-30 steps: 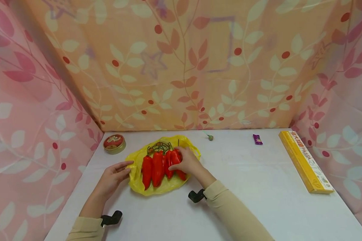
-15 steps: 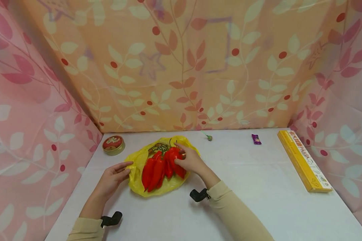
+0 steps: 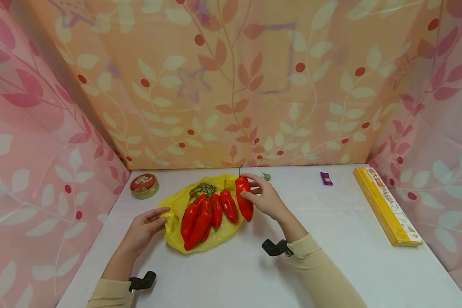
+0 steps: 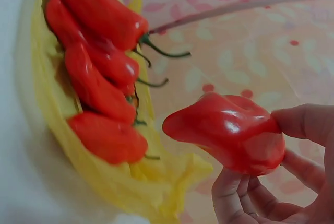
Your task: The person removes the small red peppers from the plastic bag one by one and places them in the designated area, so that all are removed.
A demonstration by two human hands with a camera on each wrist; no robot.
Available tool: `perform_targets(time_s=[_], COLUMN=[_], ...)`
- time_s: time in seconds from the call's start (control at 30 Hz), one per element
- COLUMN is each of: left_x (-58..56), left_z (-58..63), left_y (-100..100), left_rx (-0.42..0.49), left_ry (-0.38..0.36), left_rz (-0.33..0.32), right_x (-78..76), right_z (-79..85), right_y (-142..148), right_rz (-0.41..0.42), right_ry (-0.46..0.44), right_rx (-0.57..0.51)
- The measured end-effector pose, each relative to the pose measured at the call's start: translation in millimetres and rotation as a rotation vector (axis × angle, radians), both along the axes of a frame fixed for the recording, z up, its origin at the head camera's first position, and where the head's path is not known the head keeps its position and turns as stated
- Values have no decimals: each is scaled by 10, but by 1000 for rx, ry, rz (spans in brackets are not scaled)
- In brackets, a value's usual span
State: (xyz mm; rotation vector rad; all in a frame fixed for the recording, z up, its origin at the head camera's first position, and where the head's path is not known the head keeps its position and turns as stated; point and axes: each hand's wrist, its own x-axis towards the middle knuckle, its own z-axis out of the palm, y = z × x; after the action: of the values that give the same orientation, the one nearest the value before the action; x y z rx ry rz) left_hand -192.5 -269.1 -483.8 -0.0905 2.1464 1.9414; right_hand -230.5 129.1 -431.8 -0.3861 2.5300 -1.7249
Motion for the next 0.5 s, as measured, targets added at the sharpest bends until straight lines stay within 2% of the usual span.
perform_targets(time_s=[0.27,0.5], left_x=[22,11], left_z=[6,-15], left_y=[-31,-18], left_rx=[-13,0], left_ry=[6,3], left_rz=[-5,-7], right_x=[36,145], right_z=[13,6], right_y=[336,754], right_rz=[-74,-135], right_ry=[-18,-37], right_rx=[7,42])
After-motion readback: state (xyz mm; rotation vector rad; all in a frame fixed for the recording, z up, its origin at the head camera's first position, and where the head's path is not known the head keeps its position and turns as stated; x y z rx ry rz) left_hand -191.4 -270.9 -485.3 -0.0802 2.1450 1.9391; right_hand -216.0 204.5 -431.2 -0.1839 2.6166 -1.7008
